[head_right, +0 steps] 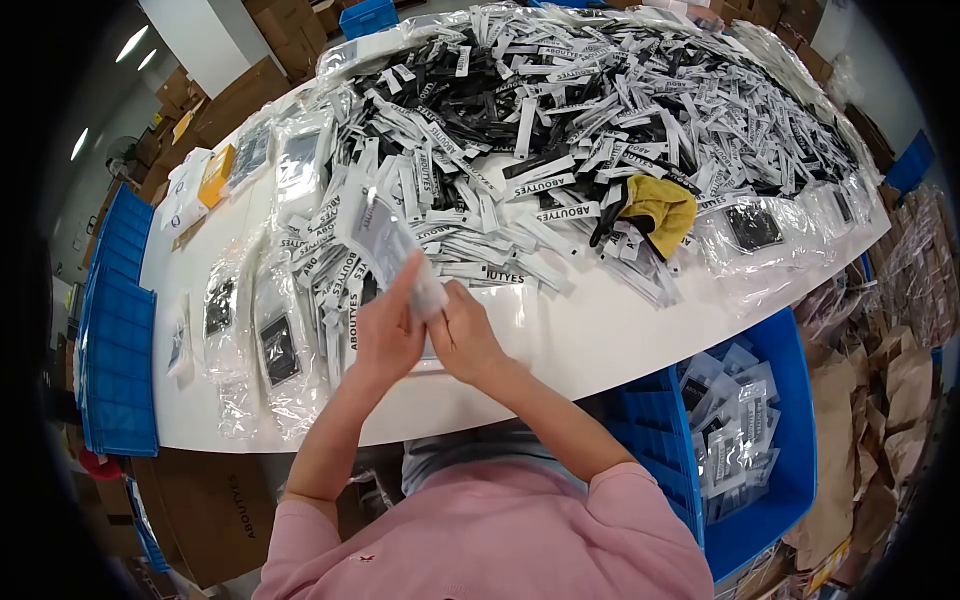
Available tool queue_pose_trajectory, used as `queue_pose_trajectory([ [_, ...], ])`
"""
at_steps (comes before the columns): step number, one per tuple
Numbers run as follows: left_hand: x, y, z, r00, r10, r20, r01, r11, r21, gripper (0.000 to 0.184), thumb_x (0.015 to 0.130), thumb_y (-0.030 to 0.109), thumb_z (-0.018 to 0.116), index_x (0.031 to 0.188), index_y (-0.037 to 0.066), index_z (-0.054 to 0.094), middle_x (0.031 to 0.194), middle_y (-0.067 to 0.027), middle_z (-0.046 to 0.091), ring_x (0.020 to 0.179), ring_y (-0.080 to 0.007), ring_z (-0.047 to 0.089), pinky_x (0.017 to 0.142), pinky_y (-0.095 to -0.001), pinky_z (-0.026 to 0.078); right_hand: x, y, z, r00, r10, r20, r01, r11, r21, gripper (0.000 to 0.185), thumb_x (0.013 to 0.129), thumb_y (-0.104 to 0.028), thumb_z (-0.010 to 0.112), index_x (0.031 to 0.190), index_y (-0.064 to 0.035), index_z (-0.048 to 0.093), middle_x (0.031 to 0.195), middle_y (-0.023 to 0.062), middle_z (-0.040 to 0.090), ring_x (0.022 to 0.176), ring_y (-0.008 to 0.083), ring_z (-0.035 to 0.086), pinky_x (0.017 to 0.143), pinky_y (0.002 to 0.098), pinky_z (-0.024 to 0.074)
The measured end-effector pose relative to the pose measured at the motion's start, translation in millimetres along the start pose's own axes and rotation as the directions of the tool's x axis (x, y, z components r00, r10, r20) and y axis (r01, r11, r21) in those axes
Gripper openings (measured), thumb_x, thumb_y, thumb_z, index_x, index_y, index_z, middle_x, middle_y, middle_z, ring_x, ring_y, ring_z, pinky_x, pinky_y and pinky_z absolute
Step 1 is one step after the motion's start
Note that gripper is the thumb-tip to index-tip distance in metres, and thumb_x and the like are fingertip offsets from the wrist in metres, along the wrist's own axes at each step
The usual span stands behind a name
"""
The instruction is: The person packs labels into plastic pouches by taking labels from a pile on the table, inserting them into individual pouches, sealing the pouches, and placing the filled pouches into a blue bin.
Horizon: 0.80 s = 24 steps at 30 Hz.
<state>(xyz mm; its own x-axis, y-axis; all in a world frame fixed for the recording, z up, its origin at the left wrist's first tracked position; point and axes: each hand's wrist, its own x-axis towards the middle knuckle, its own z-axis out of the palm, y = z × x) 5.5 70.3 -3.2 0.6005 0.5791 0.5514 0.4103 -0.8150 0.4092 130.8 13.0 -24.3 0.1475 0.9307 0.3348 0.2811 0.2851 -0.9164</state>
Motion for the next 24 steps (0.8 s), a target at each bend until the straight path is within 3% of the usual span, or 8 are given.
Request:
queue_pose_trajectory([
  [4,-2.8,6.5,3.8,0.998,0.055,0.004,-0.055,0.998,-0.007,0.074,0.062,-0.007,0.057,0.133,0.007,0.041,0.065,-0.0106,0.054,0.055,-0.0266,0.054,0.049,-0.0361,0.043,-1.1,17.8,5.5,0.990,-0.023,-0.138,0.043,0.989,0.138,0.020,0.085,-0.014,0.052,0.088,0.0050,0.054,0.072,0.0140,0.057,0.064,0.0238,0.058,0.056,0.0334,0.0456],
  [6,-5.6,5.3,-3.2,0.983,-0.160,0.087,0.167,0.983,-0.074,0.075,0.063,-0.008,0.056,0.134,0.009,0.039,0.063,-0.0096,0.053,0.053,-0.0264,0.054,0.050,-0.0355,0.043,-4.4,12.3,-4.3,0.899,0.387,0.207,-0.436,0.845,0.311,0.023,0.081,-0.016,0.059,0.091,0.0045,0.055,0.065,0.0098,0.057,0.061,0.0196,0.058,0.057,0.0315,0.0469],
  [7,-6.4,11.0,-3.6,0.993,-0.069,0.098,0.076,0.995,-0.069,0.075,0.064,-0.006,0.057,0.135,0.010,0.039,0.062,-0.0088,0.053,0.052,-0.0257,0.053,0.050,-0.0351,0.043,-2.8,11.0,-8.3,0.890,0.408,0.205,-0.453,0.844,0.287,0.021,0.080,-0.015,0.062,0.088,0.0031,0.056,0.060,0.0061,0.057,0.058,0.0158,0.056,0.057,0.0285,0.0468],
  [9,-6.6,24.3,4.7,0.988,0.142,0.060,-0.140,0.990,-0.027,0.077,0.066,-0.001,0.061,0.137,0.010,0.035,0.060,-0.0073,0.050,0.052,-0.0223,0.052,0.051,-0.0331,0.044,-4.7,13.6,-3.9,0.971,-0.141,-0.195,0.131,0.989,-0.063,0.016,0.082,-0.014,0.060,0.086,0.0014,0.057,0.064,0.0043,0.059,0.058,0.0141,0.056,0.057,0.0272,0.0469],
  [13,5.0,34.5,-30.3,0.889,-0.128,0.439,0.280,0.912,-0.301,0.079,0.069,-0.001,0.060,0.140,0.010,0.028,0.074,-0.0079,0.054,0.064,-0.0228,0.054,0.060,-0.0330,0.046,-0.8,6.9,-16.3,0.970,0.202,0.131,-0.230,0.940,0.251,0.010,0.081,-0.008,0.055,0.084,0.0003,0.060,0.074,0.0041,0.064,0.069,0.0142,0.059,0.064,0.0288,0.0473],
  [16,33.3,18.9,-51.8,0.949,0.220,0.227,-0.245,0.966,0.086,0.078,0.068,0.001,0.062,0.138,0.010,0.031,0.093,-0.0123,0.055,0.092,-0.0276,0.051,0.078,-0.0362,0.044,0.0,7.2,-16.3,0.980,0.088,0.181,-0.135,0.954,0.267,0.015,0.081,-0.005,0.052,0.091,-0.0002,0.063,0.076,0.0045,0.063,0.072,0.0131,0.059,0.065,0.0271,0.0466],
  [21,53.9,-1.7,-70.4,0.857,0.098,0.506,-0.073,0.995,-0.069,0.054,0.065,0.003,0.063,0.118,0.006,0.053,0.085,-0.0148,0.062,0.074,-0.0325,0.057,0.067,-0.0347,0.047,2.9,2.4,-17.1,0.978,-0.059,0.202,0.038,0.993,0.109,0.021,0.084,-0.006,0.051,0.099,-0.0014,0.064,0.075,0.0036,0.062,0.068,0.0113,0.056,0.063,0.0261,0.0453],
  [24,59.6,-4.5,-77.4,0.799,-0.026,0.601,0.049,0.999,-0.023,0.027,0.065,0.004,0.063,0.092,0.000,0.064,0.068,-0.0126,0.060,0.057,-0.0262,0.055,0.055,-0.0318,0.044,3.6,7.7,-25.0,0.939,0.179,0.295,-0.276,0.902,0.332,0.019,0.086,-0.011,0.053,0.097,-0.0013,0.064,0.074,0.0035,0.061,0.066,0.0099,0.053,0.062,0.0255,0.0444],
])
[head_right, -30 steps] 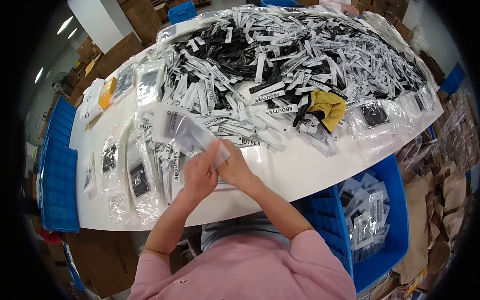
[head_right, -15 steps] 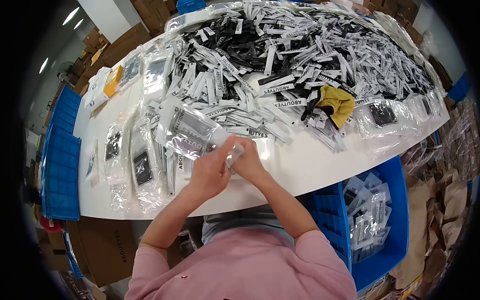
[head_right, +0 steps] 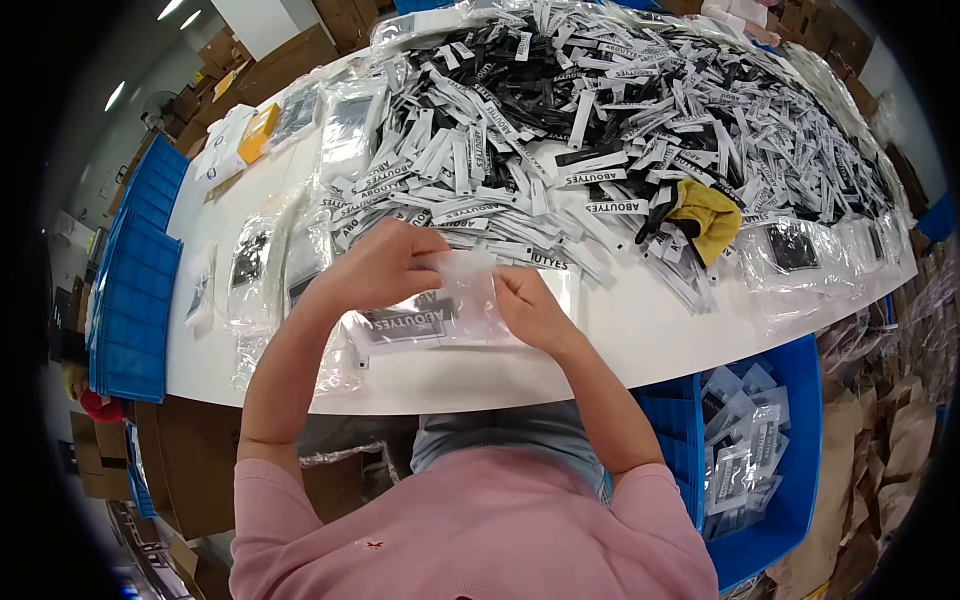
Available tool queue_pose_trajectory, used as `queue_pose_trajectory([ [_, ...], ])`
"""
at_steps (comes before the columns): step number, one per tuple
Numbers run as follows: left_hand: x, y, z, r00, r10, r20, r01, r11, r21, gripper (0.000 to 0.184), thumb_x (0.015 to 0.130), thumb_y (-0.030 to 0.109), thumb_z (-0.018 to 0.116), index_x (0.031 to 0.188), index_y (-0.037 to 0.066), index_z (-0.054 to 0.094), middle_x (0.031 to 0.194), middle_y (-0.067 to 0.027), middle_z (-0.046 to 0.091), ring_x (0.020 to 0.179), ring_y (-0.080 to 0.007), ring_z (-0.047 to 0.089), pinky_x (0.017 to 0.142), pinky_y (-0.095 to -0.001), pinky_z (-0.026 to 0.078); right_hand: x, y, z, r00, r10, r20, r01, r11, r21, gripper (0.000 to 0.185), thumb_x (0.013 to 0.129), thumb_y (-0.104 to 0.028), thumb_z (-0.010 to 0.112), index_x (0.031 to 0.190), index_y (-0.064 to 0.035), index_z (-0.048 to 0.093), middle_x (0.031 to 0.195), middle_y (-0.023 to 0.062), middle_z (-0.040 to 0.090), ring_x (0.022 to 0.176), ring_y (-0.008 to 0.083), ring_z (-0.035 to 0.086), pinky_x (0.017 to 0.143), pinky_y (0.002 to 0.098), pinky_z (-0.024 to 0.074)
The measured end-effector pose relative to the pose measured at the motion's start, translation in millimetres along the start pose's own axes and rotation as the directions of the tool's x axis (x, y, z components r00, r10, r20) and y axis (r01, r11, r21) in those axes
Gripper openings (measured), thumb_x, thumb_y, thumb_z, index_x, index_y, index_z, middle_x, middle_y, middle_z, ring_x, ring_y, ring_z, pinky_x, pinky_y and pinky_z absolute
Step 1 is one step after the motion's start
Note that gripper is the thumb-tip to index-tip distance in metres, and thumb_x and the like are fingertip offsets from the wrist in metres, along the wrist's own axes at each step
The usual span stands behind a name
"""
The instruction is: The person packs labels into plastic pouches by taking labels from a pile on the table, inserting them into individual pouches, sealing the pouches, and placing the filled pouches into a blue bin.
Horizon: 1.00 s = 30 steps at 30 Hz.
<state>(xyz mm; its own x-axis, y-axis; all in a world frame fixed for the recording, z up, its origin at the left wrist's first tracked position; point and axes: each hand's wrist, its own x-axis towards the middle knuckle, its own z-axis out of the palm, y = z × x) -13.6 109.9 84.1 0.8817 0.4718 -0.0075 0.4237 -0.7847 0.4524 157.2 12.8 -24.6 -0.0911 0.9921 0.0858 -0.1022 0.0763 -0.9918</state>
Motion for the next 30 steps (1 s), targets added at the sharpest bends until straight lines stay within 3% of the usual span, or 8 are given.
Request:
queue_pose_trajectory([
  [3,-3.9,-11.5,9.7,0.993,-0.114,-0.038,0.107,0.982,-0.156,0.012,0.068,0.007,0.064,0.075,-0.003,0.063,0.057,-0.0088,0.056,0.050,-0.0146,0.049,0.049,-0.0285,0.040,-3.5,2.9,-1.9,0.999,0.036,-0.011,-0.034,0.986,0.166,0.019,0.086,-0.016,0.057,0.095,-0.0014,0.064,0.070,0.0019,0.058,0.063,0.0077,0.049,0.057,0.0248,0.0416],
  [5,-6.2,-11.4,17.1,0.987,-0.163,-0.004,0.155,0.945,-0.289,0.015,0.074,0.012,0.065,0.072,-0.003,0.061,0.054,-0.0053,0.052,0.050,-0.0074,0.040,0.047,-0.0268,0.037,-7.9,-15.2,10.2,0.990,-0.096,-0.100,0.069,0.966,-0.247,0.015,0.084,-0.014,0.062,0.091,-0.0009,0.064,0.071,-0.0008,0.059,0.062,0.0043,0.049,0.054,0.0216,0.0393],
  [11,-22.6,-6.2,53.6,0.980,-0.200,-0.022,0.151,0.802,-0.579,0.025,0.082,0.015,0.062,0.065,-0.003,0.056,0.052,0.0042,0.039,0.052,-0.0026,0.032,0.043,-0.0243,0.027,-11.2,-18.9,16.7,0.979,-0.191,-0.067,0.154,0.918,-0.364,0.030,0.080,-0.019,0.065,0.061,0.0002,0.053,0.051,0.0063,0.047,0.047,0.0113,0.039,0.043,0.0298,0.0326],
  [17,-34.9,-13.9,61.5,0.926,-0.358,-0.122,0.239,0.804,-0.544,0.016,0.077,0.010,0.061,0.066,-0.002,0.059,0.052,-0.0048,0.046,0.050,-0.0086,0.041,0.044,-0.0285,0.035,-18.1,-11.7,4.9,0.991,-0.135,0.005,0.123,0.886,-0.448,0.011,0.080,-0.010,0.064,0.082,0.0013,0.062,0.064,0.0061,0.057,0.053,0.0117,0.049,0.048,0.0283,0.0373],
  [19,-33.9,-6.7,63.2,0.840,0.120,-0.529,-0.093,0.993,0.078,0.003,0.070,0.006,0.061,0.070,0.004,0.063,0.062,-0.0073,0.054,0.061,-0.0166,0.054,0.051,-0.0325,0.043,-16.7,-10.6,7.6,0.970,-0.241,0.041,0.221,0.790,-0.571,0.010,0.080,-0.009,0.064,0.083,0.0009,0.062,0.064,0.0076,0.057,0.053,0.0140,0.050,0.048,0.0292,0.0381],
  [23,-27.0,5.5,59.5,0.966,0.196,-0.171,-0.129,0.932,0.337,0.007,0.065,0.008,0.064,0.072,0.010,0.066,0.068,-0.0068,0.056,0.071,-0.0247,0.057,0.062,-0.0362,0.047,-13.3,-12.3,15.4,0.937,-0.338,0.091,0.312,0.688,-0.655,0.009,0.080,-0.007,0.063,0.085,0.0003,0.064,0.065,0.0111,0.057,0.053,0.0187,0.052,0.049,0.0300,0.0396],
  [27,-18.9,6.4,56.4,0.967,0.165,-0.195,-0.107,0.955,0.276,0.010,0.067,0.016,0.067,0.067,0.007,0.064,0.065,-0.0088,0.058,0.068,-0.0272,0.058,0.061,-0.0372,0.047,-22.5,-14.5,9.5,0.955,-0.295,0.014,0.245,0.763,-0.599,0.008,0.080,-0.006,0.063,0.082,0.0008,0.065,0.064,0.0101,0.057,0.053,0.0162,0.052,0.049,0.0289,0.0398],
  [30,-14.2,-2.1,56.5,0.972,-0.221,-0.087,0.207,0.967,-0.146,0.035,0.067,0.029,0.075,0.057,0.000,0.058,0.052,-0.0123,0.055,0.045,-0.0275,0.050,0.046,-0.0357,0.040,-42.4,-9.1,-16.8,0.970,-0.228,-0.085,0.149,0.834,-0.531,0.011,0.082,-0.009,0.062,0.081,0.0023,0.064,0.065,0.0101,0.059,0.055,0.0161,0.053,0.051,0.0278,0.0410],
])
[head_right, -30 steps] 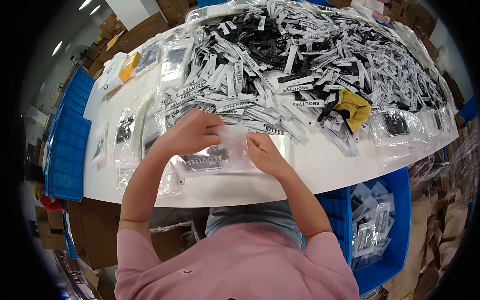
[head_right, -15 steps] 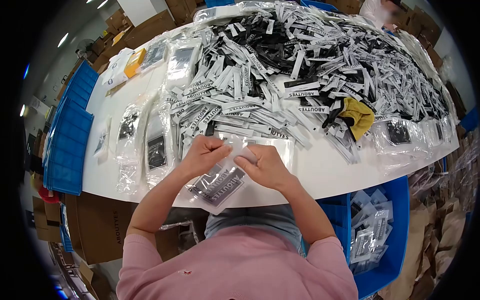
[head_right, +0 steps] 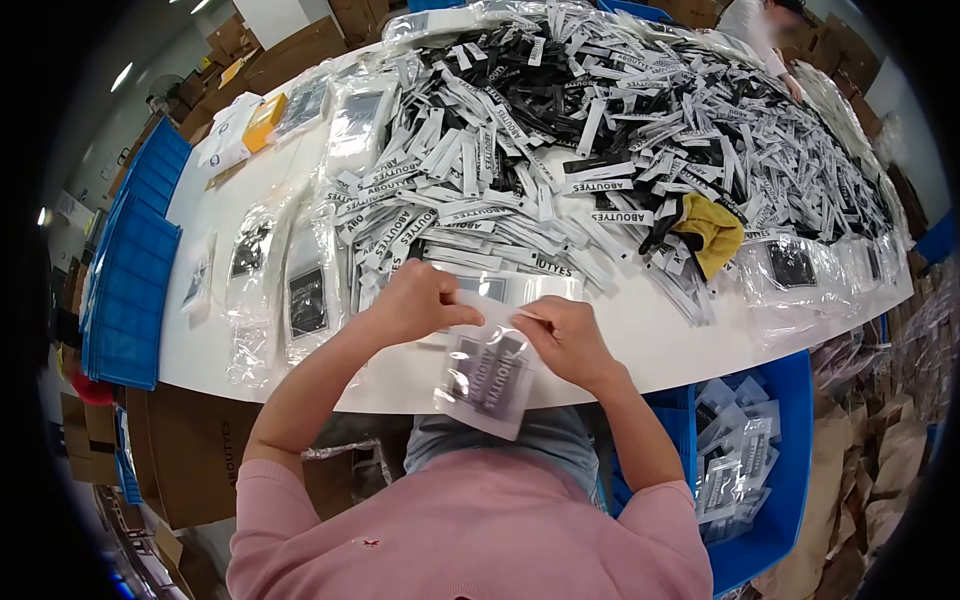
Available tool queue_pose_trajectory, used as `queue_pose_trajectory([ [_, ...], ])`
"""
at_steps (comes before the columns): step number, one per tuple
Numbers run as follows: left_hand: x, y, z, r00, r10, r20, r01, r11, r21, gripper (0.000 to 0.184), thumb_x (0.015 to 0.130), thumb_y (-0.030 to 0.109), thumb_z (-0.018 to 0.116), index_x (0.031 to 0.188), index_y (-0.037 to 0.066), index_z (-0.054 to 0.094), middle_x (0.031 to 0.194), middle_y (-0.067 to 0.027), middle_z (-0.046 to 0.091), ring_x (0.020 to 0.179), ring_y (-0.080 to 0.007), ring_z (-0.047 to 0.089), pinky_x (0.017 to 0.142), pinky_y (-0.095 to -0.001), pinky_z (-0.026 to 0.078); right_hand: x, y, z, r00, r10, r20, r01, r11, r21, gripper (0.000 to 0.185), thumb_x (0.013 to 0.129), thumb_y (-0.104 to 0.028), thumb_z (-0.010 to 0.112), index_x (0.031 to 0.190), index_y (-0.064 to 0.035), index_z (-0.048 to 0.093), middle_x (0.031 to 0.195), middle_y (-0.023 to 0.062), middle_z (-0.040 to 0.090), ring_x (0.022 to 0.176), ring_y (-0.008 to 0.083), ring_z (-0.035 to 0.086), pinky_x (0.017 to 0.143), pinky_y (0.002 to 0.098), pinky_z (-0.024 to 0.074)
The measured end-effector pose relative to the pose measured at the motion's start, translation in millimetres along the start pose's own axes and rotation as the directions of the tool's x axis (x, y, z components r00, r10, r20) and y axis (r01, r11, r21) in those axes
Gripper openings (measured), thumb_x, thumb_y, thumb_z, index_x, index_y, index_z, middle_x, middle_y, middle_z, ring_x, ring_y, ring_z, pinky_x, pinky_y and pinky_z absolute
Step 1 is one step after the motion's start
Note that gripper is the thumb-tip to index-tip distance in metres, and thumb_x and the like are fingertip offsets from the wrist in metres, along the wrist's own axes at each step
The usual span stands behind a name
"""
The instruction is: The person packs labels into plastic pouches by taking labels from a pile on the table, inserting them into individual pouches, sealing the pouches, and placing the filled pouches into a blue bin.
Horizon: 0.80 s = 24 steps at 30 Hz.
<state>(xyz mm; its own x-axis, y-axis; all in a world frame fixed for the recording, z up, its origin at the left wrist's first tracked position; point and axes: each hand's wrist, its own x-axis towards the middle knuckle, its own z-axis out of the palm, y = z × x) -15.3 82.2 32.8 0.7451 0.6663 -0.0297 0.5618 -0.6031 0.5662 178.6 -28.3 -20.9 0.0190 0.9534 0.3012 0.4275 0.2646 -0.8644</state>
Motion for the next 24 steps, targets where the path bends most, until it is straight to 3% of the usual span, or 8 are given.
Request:
queue_pose_trajectory([
  [4,-3.4,-39.5,5.4,0.997,-0.058,-0.045,0.059,0.998,0.027,0.025,0.071,0.023,0.073,0.065,0.001,0.063,0.057,-0.0105,0.058,0.050,-0.0202,0.055,0.049,-0.0306,0.042,-83.0,53.9,-111.9,0.908,0.361,-0.213,-0.339,0.931,0.135,0.014,0.084,-0.014,0.060,0.077,-0.0024,0.064,0.067,-0.0021,0.054,0.060,0.0065,0.047,0.054,0.0223,0.0388],
  [6,-7.0,-62.4,0.9,0.985,-0.032,-0.169,0.023,0.998,-0.056,0.019,0.073,0.018,0.071,0.071,0.000,0.065,0.063,-0.0100,0.061,0.054,-0.0199,0.057,0.052,-0.0292,0.045,-169.5,95.6,-174.6,0.583,0.519,-0.625,-0.335,0.854,0.397,0.020,0.082,-0.012,0.059,0.099,-0.0009,0.058,0.086,0.0017,0.056,0.076,0.0079,0.050,0.067,0.0222,0.0403],
  [8,-5.6,-80.1,-10.1,0.961,-0.029,-0.276,0.016,0.999,-0.051,0.019,0.073,0.022,0.070,0.082,0.006,0.067,0.077,-0.0096,0.064,0.072,-0.0249,0.060,0.067,-0.0339,0.048,-246.4,106.0,-249.2,0.523,0.461,-0.717,-0.548,0.826,0.131,0.023,0.084,-0.016,0.057,0.098,0.0017,0.056,0.088,0.0046,0.057,0.075,0.0146,0.051,0.070,0.0269,0.0421],
  [10,0.4,-101.3,-20.4,0.935,0.006,-0.354,0.016,0.998,0.059,0.032,0.073,0.021,0.070,0.101,0.008,0.063,0.097,-0.0118,0.060,0.096,-0.0284,0.055,0.082,-0.0364,0.045,-297.2,99.9,-299.9,0.342,0.570,-0.747,-0.939,0.182,-0.291,0.040,0.085,-0.022,0.057,0.115,0.0042,0.049,0.105,0.0154,0.057,0.094,0.0285,0.055,0.084,0.0360,0.0424],
  [11,7.9,-107.1,-25.1,0.922,0.023,-0.386,0.017,0.995,0.100,0.038,0.073,0.022,0.070,0.107,0.009,0.060,0.103,-0.0122,0.058,0.100,-0.0293,0.053,0.084,-0.0371,0.044,-309.4,99.2,-297.3,0.347,0.555,-0.756,-0.938,0.187,-0.293,0.040,0.085,-0.022,0.057,0.115,0.0042,0.049,0.105,0.0154,0.057,0.094,0.0285,0.055,0.084,0.0360,0.0424],
  [13,27.2,-119.5,-34.5,0.920,0.021,-0.392,0.053,0.983,0.175,0.056,0.071,0.025,0.071,0.121,0.011,0.050,0.118,-0.0136,0.050,0.110,-0.0309,0.047,0.092,-0.0386,0.041,-314.0,107.3,-292.8,0.163,0.066,-0.984,-0.969,-0.178,-0.172,0.046,0.086,-0.024,0.057,0.121,0.0047,0.047,0.116,0.0202,0.052,0.102,0.0350,0.051,0.090,0.0434,0.0404],
  [18,93.3,-154.8,-34.5,0.872,-0.085,-0.483,0.230,0.940,0.250,0.074,0.075,0.042,0.066,0.134,0.011,0.035,0.132,-0.0197,0.038,0.122,-0.0352,0.035,0.102,-0.0431,0.029,-170.3,120.2,-275.3,0.657,-0.195,-0.728,-0.649,0.344,-0.678,0.047,0.082,-0.014,0.060,0.123,0.0021,0.044,0.120,0.0187,0.050,0.111,0.0360,0.045,0.095,0.0439,0.0357],
  [24,120.3,-149.8,-9.9,0.920,-0.132,-0.370,0.300,0.843,0.447,0.073,0.073,0.056,0.059,0.133,0.021,0.038,0.138,-0.0187,0.028,0.129,-0.0380,0.023,0.101,-0.0596,0.017,98.7,96.7,-184.8,0.948,-0.161,-0.275,-0.110,0.645,-0.756,0.045,0.079,-0.018,0.064,0.116,0.0012,0.048,0.112,0.0203,0.053,0.107,0.0359,0.049,0.091,0.0417,0.0403],
])
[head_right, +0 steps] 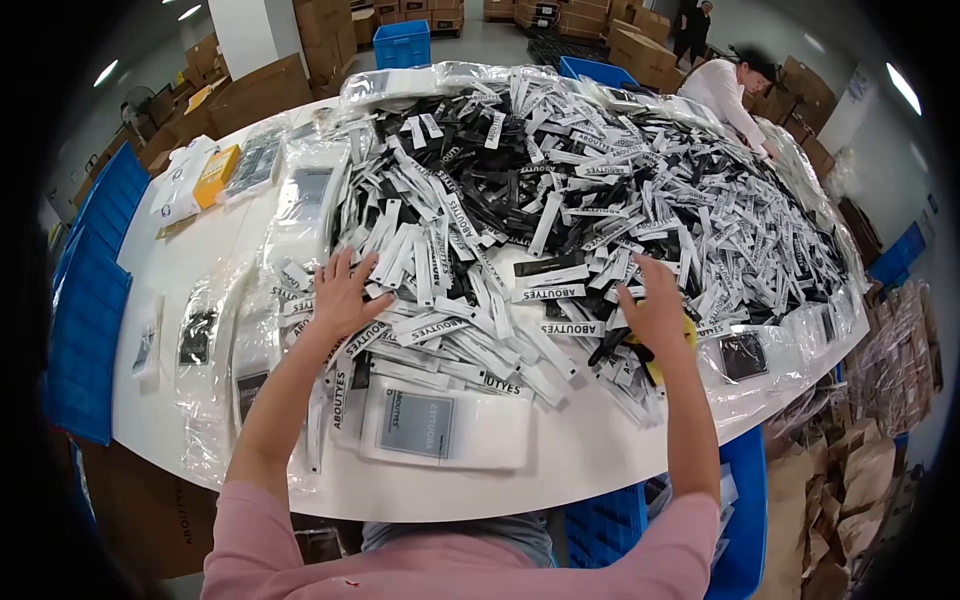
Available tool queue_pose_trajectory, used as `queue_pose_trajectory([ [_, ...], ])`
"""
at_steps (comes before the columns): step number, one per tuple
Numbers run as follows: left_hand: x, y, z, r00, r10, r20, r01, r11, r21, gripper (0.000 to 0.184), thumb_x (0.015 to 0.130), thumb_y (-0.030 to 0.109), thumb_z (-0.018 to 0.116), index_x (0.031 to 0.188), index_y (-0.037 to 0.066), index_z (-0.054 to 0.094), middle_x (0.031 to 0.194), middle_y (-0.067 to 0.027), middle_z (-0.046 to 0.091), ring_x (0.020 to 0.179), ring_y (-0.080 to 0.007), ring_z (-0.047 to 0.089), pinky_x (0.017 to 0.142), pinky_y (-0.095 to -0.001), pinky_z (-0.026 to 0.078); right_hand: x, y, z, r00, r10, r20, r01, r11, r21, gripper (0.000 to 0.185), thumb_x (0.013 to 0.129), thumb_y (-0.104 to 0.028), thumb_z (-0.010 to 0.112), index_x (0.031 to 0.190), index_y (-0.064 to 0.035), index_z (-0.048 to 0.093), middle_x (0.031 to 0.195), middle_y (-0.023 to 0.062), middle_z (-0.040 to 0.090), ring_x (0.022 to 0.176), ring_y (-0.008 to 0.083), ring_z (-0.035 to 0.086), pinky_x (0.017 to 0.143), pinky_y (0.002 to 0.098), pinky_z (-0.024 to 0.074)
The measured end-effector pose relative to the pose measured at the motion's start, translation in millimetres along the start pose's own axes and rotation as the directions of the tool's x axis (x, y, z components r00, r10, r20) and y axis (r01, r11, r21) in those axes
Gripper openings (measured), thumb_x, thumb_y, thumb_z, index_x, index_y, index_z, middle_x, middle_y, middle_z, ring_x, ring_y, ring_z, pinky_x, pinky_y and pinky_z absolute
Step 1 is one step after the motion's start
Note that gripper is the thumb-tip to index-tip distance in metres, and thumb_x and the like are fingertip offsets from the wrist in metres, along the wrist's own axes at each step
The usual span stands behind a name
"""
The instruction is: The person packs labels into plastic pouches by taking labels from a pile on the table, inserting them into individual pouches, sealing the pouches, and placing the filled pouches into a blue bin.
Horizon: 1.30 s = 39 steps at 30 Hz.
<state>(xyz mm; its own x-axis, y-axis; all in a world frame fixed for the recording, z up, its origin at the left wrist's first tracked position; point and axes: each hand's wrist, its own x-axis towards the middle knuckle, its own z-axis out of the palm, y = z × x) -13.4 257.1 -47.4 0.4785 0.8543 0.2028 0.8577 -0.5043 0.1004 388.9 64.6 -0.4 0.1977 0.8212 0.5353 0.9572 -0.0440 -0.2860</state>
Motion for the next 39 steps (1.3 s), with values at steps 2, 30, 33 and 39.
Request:
queue_pose_trajectory([
  [2,-0.6,-1.5,2.2,1.000,0.017,-0.022,-0.016,1.000,0.004,0.071,0.073,0.055,0.060,0.132,0.021,0.039,0.137,-0.0179,0.029,0.127,-0.0373,0.025,0.100,-0.0567,0.020,56.3,12.3,52.8,0.974,0.127,0.188,-0.108,0.988,-0.108,0.053,0.079,-0.035,0.062,0.115,0.0019,0.051,0.109,0.0223,0.055,0.106,0.0362,0.051,0.090,0.0404,0.0419],
  [30,-31.0,40.8,-44.5,0.857,0.238,0.457,-0.186,0.970,-0.158,0.059,0.074,0.054,0.056,0.115,0.012,0.059,0.118,-0.0186,0.055,0.108,-0.0330,0.052,0.095,-0.0384,0.039,93.3,-188.0,149.8,0.772,-0.505,0.386,0.294,0.822,0.488,0.068,0.063,-0.021,0.065,0.126,-0.0143,0.044,0.118,0.0177,0.047,0.107,0.0378,0.047,0.094,0.0399,0.0406],
  [33,-42.8,15.5,-68.2,0.850,0.218,0.480,-0.137,0.971,-0.198,0.046,0.072,0.040,0.062,0.110,0.012,0.063,0.106,-0.0176,0.062,0.097,-0.0318,0.058,0.089,-0.0369,0.044,66.4,-172.8,134.9,0.712,-0.610,0.347,0.502,0.788,0.355,0.062,0.065,-0.015,0.065,0.123,-0.0196,0.047,0.124,0.0114,0.047,0.108,0.0362,0.047,0.092,0.0427,0.0415],
  [39,-94.4,7.7,-78.4,0.995,0.071,0.063,-0.064,0.992,-0.110,0.040,0.072,0.027,0.066,0.108,0.012,0.064,0.115,-0.0180,0.055,0.116,-0.0376,0.043,0.098,-0.0436,0.035,44.0,-160.3,99.3,0.666,-0.565,0.488,0.584,0.801,0.130,0.061,0.063,-0.016,0.067,0.122,-0.0220,0.050,0.131,0.0079,0.044,0.118,0.0341,0.040,0.100,0.0433,0.0313],
])
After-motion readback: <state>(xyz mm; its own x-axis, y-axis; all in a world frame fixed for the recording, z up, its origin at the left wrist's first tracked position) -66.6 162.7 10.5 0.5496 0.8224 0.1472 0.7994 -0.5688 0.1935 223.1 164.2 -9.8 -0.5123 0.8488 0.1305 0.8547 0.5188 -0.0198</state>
